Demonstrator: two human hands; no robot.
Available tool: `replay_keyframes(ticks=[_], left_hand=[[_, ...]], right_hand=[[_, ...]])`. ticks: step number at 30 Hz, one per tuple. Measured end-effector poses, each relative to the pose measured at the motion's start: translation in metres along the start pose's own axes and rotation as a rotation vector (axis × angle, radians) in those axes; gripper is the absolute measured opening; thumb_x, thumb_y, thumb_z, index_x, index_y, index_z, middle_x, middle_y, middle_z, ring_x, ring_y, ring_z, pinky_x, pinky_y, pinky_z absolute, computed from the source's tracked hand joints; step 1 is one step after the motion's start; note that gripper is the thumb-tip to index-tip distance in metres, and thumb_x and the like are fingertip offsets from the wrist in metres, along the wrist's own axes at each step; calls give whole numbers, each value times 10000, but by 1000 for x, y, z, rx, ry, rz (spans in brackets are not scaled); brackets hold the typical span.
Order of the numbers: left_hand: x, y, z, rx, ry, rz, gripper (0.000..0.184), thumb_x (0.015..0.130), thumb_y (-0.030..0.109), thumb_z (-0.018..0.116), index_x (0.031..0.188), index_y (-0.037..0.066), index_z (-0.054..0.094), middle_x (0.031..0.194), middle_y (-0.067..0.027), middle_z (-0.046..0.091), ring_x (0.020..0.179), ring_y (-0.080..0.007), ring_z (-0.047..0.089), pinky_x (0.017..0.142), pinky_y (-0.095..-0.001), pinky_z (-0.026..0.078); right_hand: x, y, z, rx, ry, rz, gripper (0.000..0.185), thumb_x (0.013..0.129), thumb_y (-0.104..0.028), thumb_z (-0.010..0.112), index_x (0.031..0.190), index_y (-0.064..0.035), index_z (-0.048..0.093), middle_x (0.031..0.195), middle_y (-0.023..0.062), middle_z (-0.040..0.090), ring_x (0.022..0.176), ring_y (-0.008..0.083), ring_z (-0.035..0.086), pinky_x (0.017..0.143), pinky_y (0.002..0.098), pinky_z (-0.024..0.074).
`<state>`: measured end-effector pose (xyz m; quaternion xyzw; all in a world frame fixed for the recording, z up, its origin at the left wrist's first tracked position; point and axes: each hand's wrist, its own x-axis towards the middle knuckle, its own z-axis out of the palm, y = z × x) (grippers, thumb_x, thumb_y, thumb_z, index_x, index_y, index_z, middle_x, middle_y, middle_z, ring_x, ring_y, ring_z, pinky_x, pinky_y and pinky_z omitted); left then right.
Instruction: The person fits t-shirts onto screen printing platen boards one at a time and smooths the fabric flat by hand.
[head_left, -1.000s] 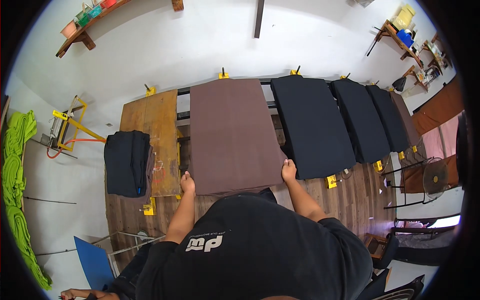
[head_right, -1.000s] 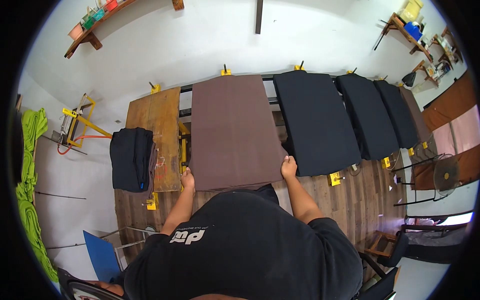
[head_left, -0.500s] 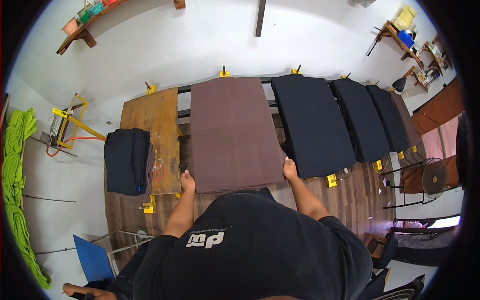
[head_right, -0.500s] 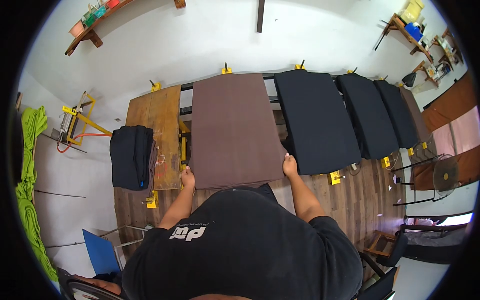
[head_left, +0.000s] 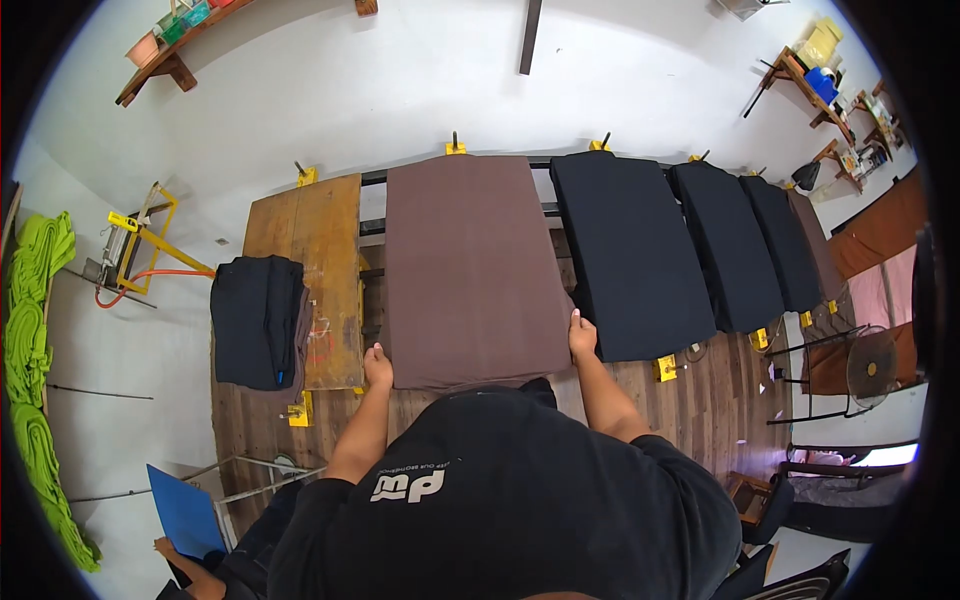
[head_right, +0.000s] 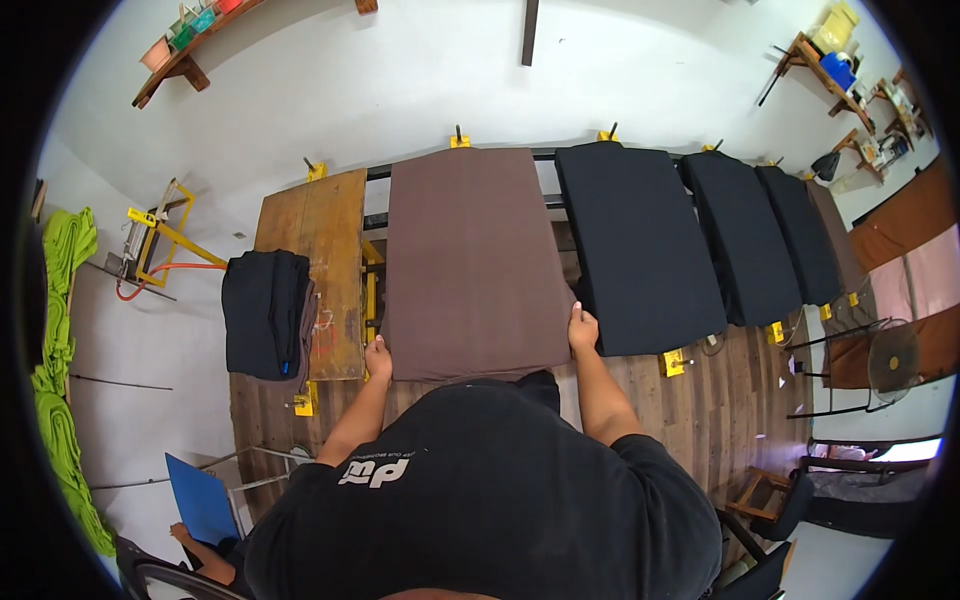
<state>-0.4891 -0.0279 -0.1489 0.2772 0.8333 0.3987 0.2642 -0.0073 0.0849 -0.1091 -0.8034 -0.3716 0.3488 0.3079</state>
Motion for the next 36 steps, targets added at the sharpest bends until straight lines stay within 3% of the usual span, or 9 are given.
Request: replay_keyframes(ticks=[10,15,19,22,24,26,28,31,36], left_hand=[[-5,10,-3,-8,-5,38,458,1122,352,490,966,-58,620,868,-246,648,788,-382,605,804,-451,492],[-8,24,-10,-3,-3,60,472,1122,368,493,951,-57,607,854,-239,637,782,-372,599,804,-453,491],[-4,16,-7,24,-26,15,496,1117,409,501,967,-44,635,874,-195,669,775,-298,594,789,-435,491],[-7,-7,0,-124,-72,-128,510,1118,469,479,1039,8,680,869,-126,692,790,-229,613,704,-406,487],[-13,-34,-7,-599,-301,-659,494,1120,500,451,1157,81,711,917,-68,696,828,-187,623,619,-354,455],[0,-118,-5,-632,-445,-773,386,1104,442,526,1290,154,702,1051,-18,715,877,-145,624,572,-298,412],[-3,-142,-7,-71,-762,-953,301,1082,369,589,1275,168,703,992,4,709,724,-129,613,673,-275,539],[-78,-64,-19,-241,-1038,-387,317,986,307,741,1248,133,702,1112,-45,732,977,-144,679,742,-268,535],[-110,33,-35,-554,-1183,-601,351,935,298,814,1130,32,693,1073,-72,732,996,-173,698,900,-343,577]], right_hand=[[5,5,3,5,-60,-79,656,1067,-563,503,928,29,749,819,232,724,788,328,704,803,451,534],[6,12,-3,179,-229,125,752,1043,-663,495,1251,20,731,1088,103,775,1001,267,724,938,407,539],[19,42,-14,146,-271,32,791,1036,-696,470,1321,7,693,1053,32,755,938,228,692,850,418,542],[-10,32,-31,320,-359,319,712,1047,-693,438,1237,-67,719,928,-3,690,817,172,616,730,407,507],[-31,44,-37,526,-346,464,605,1065,-675,404,1098,-156,711,844,-21,605,712,164,533,639,383,451],[-35,81,-33,651,-332,614,335,1109,-423,420,1100,-197,668,913,-11,628,711,190,546,614,388,468],[-65,80,-38,637,-337,676,255,1074,-213,416,1088,-182,669,943,-10,642,738,184,543,611,383,481],[-96,70,-47,304,-840,444,279,1032,-216,599,1296,-179,681,1125,-28,681,836,131,537,688,336,497],[-126,41,-26,265,-965,295,548,892,-477,814,1284,-108,713,1171,13,702,1033,137,588,891,322,401]])
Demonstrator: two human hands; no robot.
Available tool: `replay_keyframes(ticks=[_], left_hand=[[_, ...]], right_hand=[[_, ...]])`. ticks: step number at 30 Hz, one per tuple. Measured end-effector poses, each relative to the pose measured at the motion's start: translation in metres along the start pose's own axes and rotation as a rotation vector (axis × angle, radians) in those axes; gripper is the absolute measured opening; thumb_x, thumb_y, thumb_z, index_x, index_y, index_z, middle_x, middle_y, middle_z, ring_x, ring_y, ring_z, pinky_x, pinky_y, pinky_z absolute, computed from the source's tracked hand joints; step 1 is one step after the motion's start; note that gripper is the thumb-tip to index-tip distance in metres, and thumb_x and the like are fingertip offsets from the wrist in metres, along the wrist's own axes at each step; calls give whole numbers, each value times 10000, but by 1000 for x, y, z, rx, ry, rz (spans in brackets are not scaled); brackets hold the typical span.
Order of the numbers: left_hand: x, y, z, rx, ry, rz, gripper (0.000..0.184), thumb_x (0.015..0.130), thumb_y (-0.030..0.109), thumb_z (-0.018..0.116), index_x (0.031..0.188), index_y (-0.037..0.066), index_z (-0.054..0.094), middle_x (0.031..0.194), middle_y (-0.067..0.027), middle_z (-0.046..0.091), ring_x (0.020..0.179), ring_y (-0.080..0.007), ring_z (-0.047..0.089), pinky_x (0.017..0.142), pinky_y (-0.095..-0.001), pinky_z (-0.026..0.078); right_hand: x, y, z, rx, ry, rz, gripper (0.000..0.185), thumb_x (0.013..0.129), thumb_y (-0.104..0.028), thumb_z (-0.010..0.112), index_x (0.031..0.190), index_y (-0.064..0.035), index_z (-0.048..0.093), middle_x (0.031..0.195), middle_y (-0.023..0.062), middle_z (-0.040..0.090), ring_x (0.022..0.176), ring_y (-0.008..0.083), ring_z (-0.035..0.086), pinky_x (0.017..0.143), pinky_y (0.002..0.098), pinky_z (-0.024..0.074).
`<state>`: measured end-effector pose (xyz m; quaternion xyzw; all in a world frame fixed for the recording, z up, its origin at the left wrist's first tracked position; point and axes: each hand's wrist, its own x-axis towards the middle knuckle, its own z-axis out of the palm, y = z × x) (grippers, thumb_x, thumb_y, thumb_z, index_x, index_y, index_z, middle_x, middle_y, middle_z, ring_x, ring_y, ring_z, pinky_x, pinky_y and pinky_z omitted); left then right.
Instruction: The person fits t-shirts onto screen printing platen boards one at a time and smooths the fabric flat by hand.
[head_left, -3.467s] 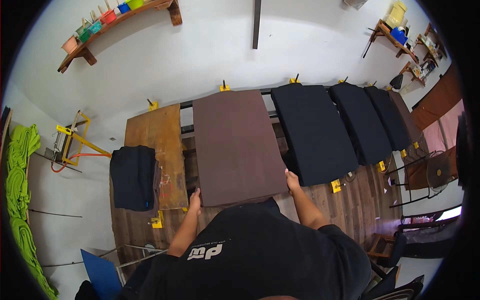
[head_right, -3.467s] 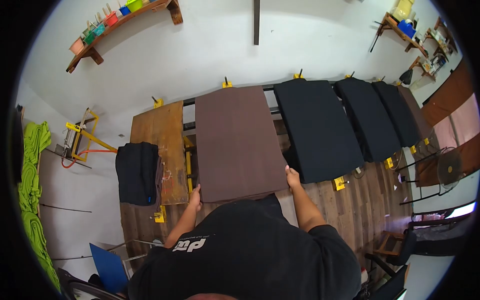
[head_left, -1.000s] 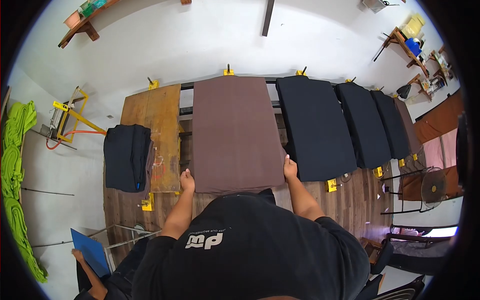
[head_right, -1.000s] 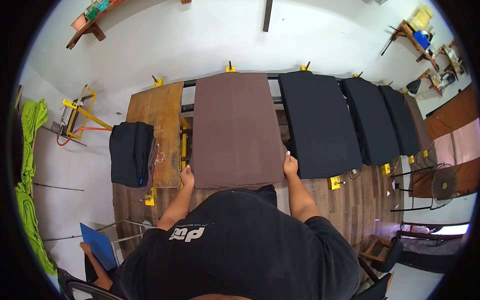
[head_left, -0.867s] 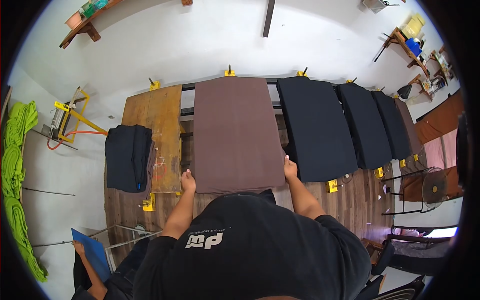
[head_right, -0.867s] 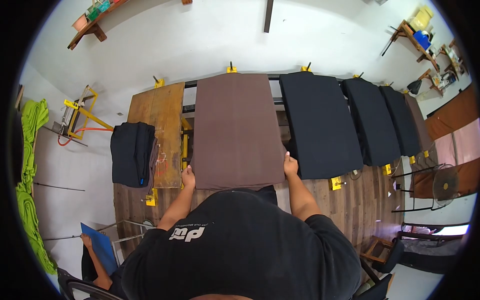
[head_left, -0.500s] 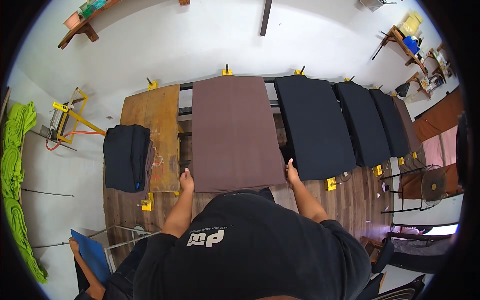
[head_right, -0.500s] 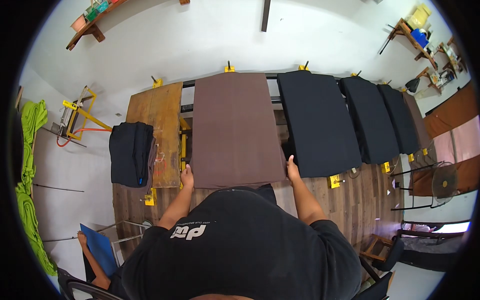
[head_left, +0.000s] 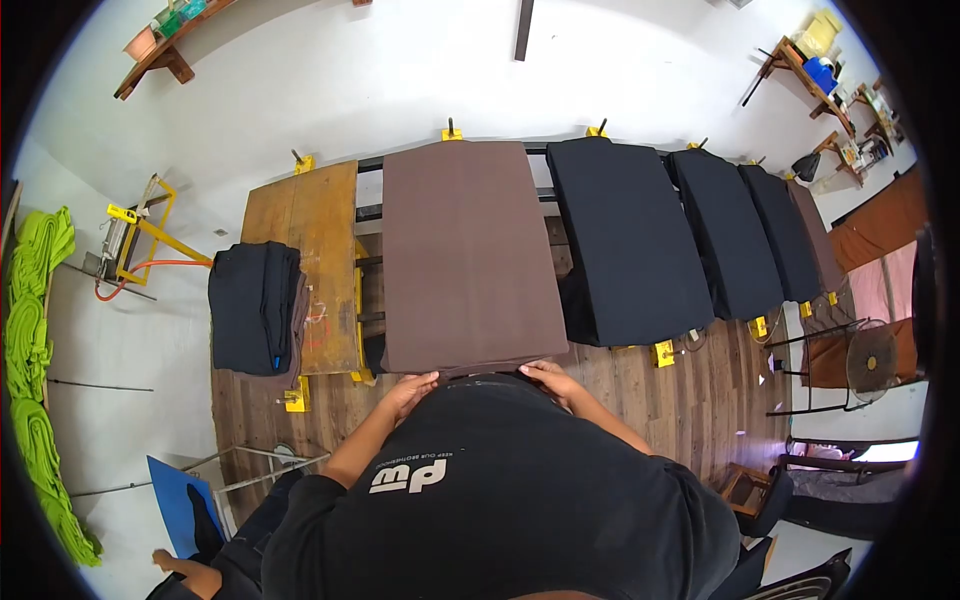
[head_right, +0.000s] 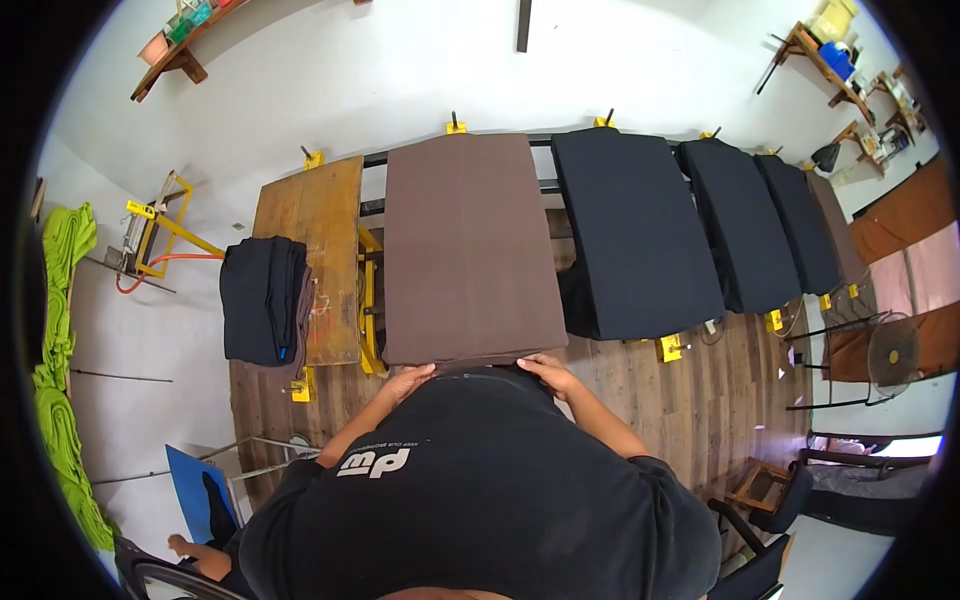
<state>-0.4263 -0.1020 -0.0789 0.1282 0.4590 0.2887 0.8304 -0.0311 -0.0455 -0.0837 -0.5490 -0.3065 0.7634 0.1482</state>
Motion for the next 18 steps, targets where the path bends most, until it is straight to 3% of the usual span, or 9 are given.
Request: replay_keyframes(ticks=[2,4,8,9,11,13,15,18], left_hand=[[24,-17,-20,-100,224,122,455,923,282,837,1201,-47,690,1049,-121,757,909,-179,732,836,-308,606],[15,-12,-15,-34,230,79,483,902,302,858,1174,-61,693,1042,-134,756,896,-186,735,818,-306,609],[-15,14,23,79,215,31,530,846,359,905,1060,-85,712,1005,-156,752,910,-190,737,787,-301,614],[-8,13,15,79,216,34,530,846,359,905,1060,-85,712,1005,-156,752,910,-190,737,787,-301,614],[12,6,-15,401,358,5,549,807,385,932,1021,-77,726,955,-149,751,871,-199,734,764,-313,612],[2,12,-1,472,396,43,573,791,402,940,1013,-83,730,940,-155,752,837,-205,733,747,-324,609],[-2,19,11,614,459,109,608,776,462,938,971,-82,747,942,-182,753,797,-231,727,751,-363,603],[34,-10,-35,496,335,144,639,786,492,921,993,-91,761,985,-195,761,859,-236,734,802,-358,600]], right_hand=[[8,-4,3,21,-15,-21,566,888,-494,823,1235,-56,728,1126,33,718,1024,140,602,868,312,415],[8,-7,6,-63,41,-79,566,877,-507,838,1106,3,754,1034,54,742,895,142,620,797,288,434],[1,-13,6,-87,54,-61,520,887,-449,848,1067,31,763,1008,58,756,839,147,645,791,298,480],[-6,-22,9,-134,63,-58,493,897,-410,846,1097,33,759,1028,67,758,880,153,658,837,314,496],[-11,-26,16,-178,69,-54,469,908,-371,845,1126,34,754,1048,76,761,922,160,671,882,330,513],[-4,-29,16,-178,89,-150,417,928,-305,829,1181,16,747,1093,82,764,1036,172,673,967,346,511],[8,-21,13,-162,73,-231,387,939,-286,815,1204,-13,746,1135,78,762,1076,176,666,975,343,507],[1,-21,16,-157,84,-240,378,934,-273,821,1201,-15,747,1153,73,761,1063,170,669,967,343,509]])
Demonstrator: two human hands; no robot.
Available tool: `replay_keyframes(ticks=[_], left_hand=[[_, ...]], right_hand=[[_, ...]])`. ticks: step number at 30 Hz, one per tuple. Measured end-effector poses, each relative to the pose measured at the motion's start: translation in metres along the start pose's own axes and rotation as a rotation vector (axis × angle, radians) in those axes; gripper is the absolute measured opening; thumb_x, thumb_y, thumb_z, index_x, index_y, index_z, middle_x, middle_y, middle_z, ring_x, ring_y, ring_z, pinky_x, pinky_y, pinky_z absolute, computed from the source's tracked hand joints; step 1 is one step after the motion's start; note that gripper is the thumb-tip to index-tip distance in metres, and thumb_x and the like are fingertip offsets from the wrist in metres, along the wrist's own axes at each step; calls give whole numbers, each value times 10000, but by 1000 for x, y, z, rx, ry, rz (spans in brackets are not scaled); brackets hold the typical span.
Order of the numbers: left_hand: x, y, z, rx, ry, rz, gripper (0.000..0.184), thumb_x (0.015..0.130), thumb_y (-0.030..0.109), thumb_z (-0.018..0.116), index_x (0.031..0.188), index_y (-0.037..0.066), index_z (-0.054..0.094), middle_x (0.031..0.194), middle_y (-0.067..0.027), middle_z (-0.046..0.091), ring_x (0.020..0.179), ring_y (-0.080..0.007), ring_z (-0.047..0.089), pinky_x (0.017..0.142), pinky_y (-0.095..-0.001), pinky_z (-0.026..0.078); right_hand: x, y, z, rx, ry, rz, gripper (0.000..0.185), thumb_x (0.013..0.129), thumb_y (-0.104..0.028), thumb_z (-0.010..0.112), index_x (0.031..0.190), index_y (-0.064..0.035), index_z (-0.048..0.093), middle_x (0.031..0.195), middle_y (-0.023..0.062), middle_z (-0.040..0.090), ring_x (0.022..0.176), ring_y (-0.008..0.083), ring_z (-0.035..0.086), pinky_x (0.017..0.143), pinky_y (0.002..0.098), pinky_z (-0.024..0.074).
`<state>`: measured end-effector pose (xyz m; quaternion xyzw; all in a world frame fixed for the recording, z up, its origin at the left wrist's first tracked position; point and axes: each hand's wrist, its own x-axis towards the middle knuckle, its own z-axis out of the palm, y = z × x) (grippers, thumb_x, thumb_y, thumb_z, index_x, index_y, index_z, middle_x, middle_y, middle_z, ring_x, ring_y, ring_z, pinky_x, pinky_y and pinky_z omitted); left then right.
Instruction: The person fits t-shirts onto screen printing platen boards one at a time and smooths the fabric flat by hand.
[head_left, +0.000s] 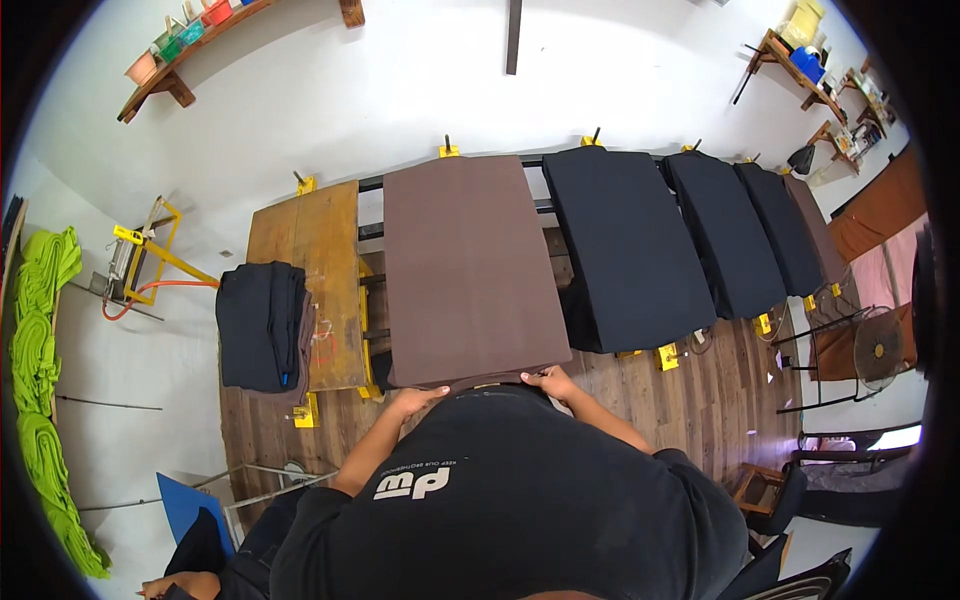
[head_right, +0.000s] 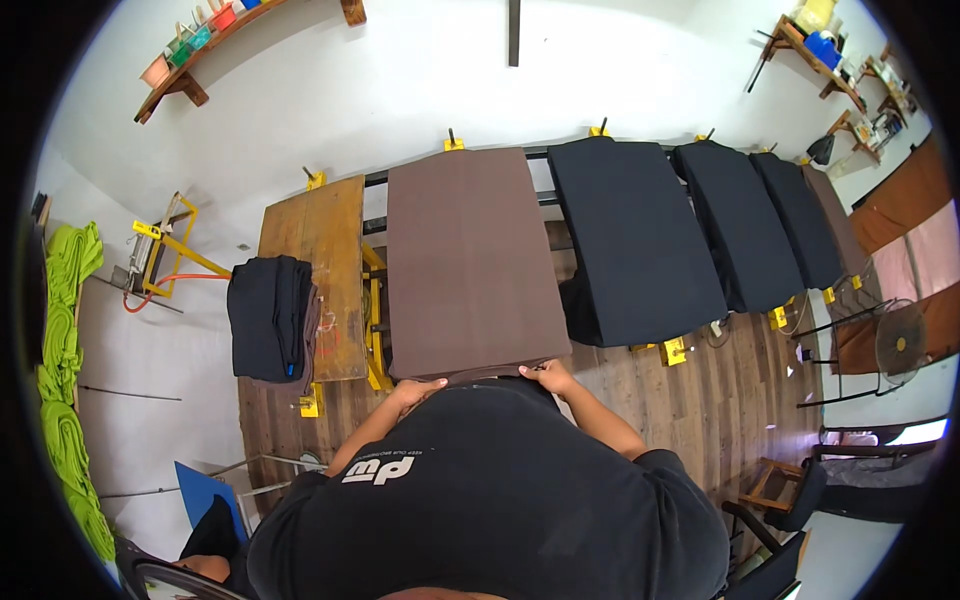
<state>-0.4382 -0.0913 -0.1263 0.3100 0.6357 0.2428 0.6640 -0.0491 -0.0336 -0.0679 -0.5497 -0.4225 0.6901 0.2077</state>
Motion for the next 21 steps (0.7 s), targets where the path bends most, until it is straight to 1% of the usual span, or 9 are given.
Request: replay_keyframes(ticks=[1,3,6,7,10,11,13,18,21], left_hand=[[-11,19,2,1,-3,-2,639,786,492,921,993,-91,761,985,-195,761,859,-236,734,802,-358,600],[-37,50,2,77,-120,-267,827,750,581,911,1222,-72,726,1166,-161,744,1008,-230,678,893,-339,526],[-33,52,0,147,-128,-274,746,765,582,900,1110,-67,773,1066,-136,763,965,-205,679,889,-327,521],[-33,51,2,92,-94,-283,679,816,459,906,1119,-126,742,1047,-195,773,898,-246,750,813,-357,608],[-53,71,11,-36,-101,-316,638,862,493,855,1142,-71,751,1040,-165,772,903,-243,746,831,-344,605],[-53,64,13,-42,-105,-326,638,862,493,855,1142,-71,751,1040,-165,772,903,-243,746,831,-344,605],[-42,55,13,-329,-282,-341,591,881,497,829,1209,15,741,1094,-124,772,943,-221,741,880,-358,593],[-46,58,25,-283,-274,-275,586,879,512,825,1188,22,737,1094,-133,770,939,-238,744,865,-384,608],[-48,72,33,-265,-257,-272,633,866,545,826,1201,15,735,1105,-144,768,955,-239,741,874,-390,604]], right_hand=[[-1,1,0,8,-3,-2,372,934,-271,823,1191,-13,750,1136,71,765,1043,167,673,951,343,515],[-1,1,-3,-59,0,70,377,930,-282,827,1181,-10,754,1114,72,768,1014,167,678,930,344,522],[7,-3,-11,-123,-40,58,400,921,-308,836,1164,0,759,1076,76,772,965,171,684,892,345,533],[6,2,-11,-112,-81,-2,417,916,-324,840,1157,7,760,1059,81,773,945,175,686,877,346,537],[9,4,-6,-119,-4,52,520,917,-366,833,1239,27,723,1122,102,761,981,198,689,895,348,538],[4,0,-3,-49,23,82,452,929,-342,826,1177,26,737,1059,104,764,951,197,699,873,363,550],[0,-3,0,78,-52,180,505,921,-366,828,1213,32,720,1119,122,750,1010,209,694,903,359,548],[-24,-42,20,301,-199,320,610,912,-384,826,1313,40,649,1198,153,733,1082,239,704,958,381,568],[-13,-34,32,365,-153,222,578,901,-299,847,1325,34,639,1213,161,728,1098,254,705,985,410,566]])
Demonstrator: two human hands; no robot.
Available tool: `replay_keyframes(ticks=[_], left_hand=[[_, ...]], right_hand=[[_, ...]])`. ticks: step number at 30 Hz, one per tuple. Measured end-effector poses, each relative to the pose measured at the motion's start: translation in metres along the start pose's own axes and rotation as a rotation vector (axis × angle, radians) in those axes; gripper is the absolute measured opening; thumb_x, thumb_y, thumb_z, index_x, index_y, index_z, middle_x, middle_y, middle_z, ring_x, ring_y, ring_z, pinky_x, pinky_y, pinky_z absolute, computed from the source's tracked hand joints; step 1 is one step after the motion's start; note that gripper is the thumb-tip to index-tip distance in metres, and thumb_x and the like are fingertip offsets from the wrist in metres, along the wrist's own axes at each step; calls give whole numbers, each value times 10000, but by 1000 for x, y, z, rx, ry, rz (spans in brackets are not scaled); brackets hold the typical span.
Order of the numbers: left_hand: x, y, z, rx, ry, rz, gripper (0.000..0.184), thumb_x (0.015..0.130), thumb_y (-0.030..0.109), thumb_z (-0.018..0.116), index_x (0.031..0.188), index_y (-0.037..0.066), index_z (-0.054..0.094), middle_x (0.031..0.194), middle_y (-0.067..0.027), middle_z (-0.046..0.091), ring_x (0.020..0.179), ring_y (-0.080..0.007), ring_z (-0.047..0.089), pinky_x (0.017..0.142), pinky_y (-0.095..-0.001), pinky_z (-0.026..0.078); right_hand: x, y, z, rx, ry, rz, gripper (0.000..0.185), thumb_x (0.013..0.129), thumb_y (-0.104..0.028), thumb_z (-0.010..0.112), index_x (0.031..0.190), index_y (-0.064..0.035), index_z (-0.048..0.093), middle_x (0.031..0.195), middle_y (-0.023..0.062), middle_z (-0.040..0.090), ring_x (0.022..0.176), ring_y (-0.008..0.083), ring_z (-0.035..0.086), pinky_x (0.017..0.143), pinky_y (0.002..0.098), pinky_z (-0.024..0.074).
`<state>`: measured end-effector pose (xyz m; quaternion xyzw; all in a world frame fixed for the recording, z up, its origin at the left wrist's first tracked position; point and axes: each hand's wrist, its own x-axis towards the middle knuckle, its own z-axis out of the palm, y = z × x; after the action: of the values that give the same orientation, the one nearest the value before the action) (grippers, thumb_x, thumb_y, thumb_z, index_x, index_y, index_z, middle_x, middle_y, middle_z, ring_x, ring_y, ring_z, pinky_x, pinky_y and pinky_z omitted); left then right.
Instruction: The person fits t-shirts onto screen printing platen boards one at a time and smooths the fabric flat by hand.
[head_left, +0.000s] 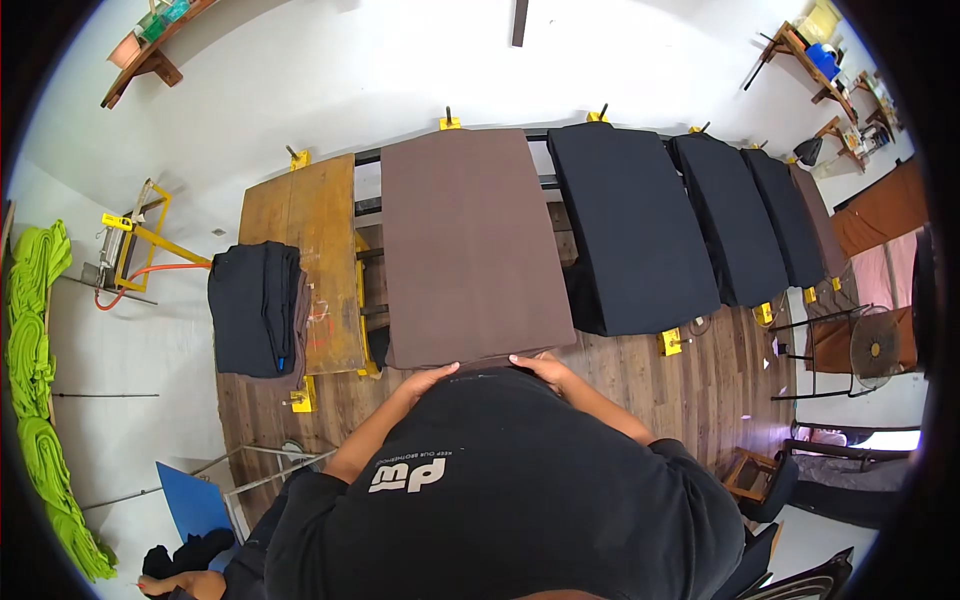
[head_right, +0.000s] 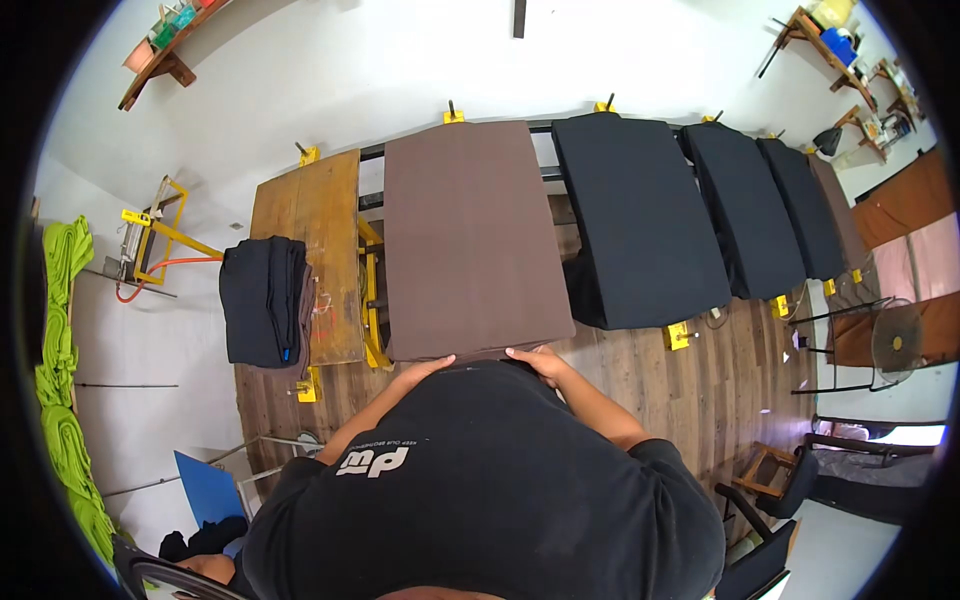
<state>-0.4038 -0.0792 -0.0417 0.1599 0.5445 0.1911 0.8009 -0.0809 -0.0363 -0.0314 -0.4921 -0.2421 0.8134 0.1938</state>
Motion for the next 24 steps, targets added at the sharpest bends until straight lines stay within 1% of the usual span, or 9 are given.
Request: replay_keyframes(ticks=[5,7,14,16,18,20,21,23,24], left_hand=[[7,-5,-7,98,-54,-74,709,862,586,812,1238,-9,723,1139,-166,763,987,-238,738,890,-392,599],[5,-3,-5,110,-95,-114,697,880,581,795,1231,-16,724,1156,-180,760,992,-249,738,901,-395,598],[24,-8,-12,75,-153,-88,680,900,556,783,1252,-21,710,1185,-192,746,1027,-258,728,930,-399,588],[23,-7,-5,116,-70,104,688,904,548,783,1272,-26,695,1206,-193,735,1033,-256,721,923,-391,585],[35,-19,-8,125,12,210,717,913,539,780,1323,-37,661,1245,-199,719,1054,-258,713,933,-382,575],[20,-12,-5,250,167,57,744,923,532,772,1374,-43,633,1285,-206,699,1085,-267,702,945,-366,565],[6,-4,-6,197,58,-116,753,909,529,780,1385,-38,639,1315,-193,691,1103,-259,694,965,-370,558],[21,-27,-40,662,-60,336,705,900,536,769,1335,-13,692,1296,-158,710,1097,-242,696,930,-377,568],[-4,-8,-39,860,-69,78,630,913,537,733,1217,-15,751,1177,-196,761,1044,-292,738,877,-413,584]], right_hand=[[5,13,-9,33,6,22,538,896,-225,856,1321,28,642,1207,156,729,1081,259,708,967,421,576],[-19,-7,5,-88,0,17,523,929,-292,831,1279,56,658,1144,170,739,997,230,721,832,364,601],[17,18,-15,-78,-29,-39,573,935,-314,823,1344,36,626,1198,172,726,1023,245,712,870,384,587],[19,16,-12,-193,70,-134,601,936,-317,823,1372,37,609,1209,172,723,1037,261,708,904,405,576],[11,8,-10,-244,123,-69,593,948,-373,804,1332,50,643,1200,182,728,1065,278,703,925,418,567],[1,-5,-6,-382,131,160,583,960,-440,774,1243,64,699,1153,190,740,1039,288,706,929,415,563],[4,3,-15,-512,98,74,583,964,-512,742,1095,55,766,1059,179,766,974,262,720,895,401,567],[-5,-3,-28,-976,46,92,621,960,-613,684,942,-1,795,847,101,753,759,188,665,737,389,547],[1,13,-49,-1047,10,-54,600,943,-615,692,843,-31,786,756,108,740,725,225,685,720,400,545]])
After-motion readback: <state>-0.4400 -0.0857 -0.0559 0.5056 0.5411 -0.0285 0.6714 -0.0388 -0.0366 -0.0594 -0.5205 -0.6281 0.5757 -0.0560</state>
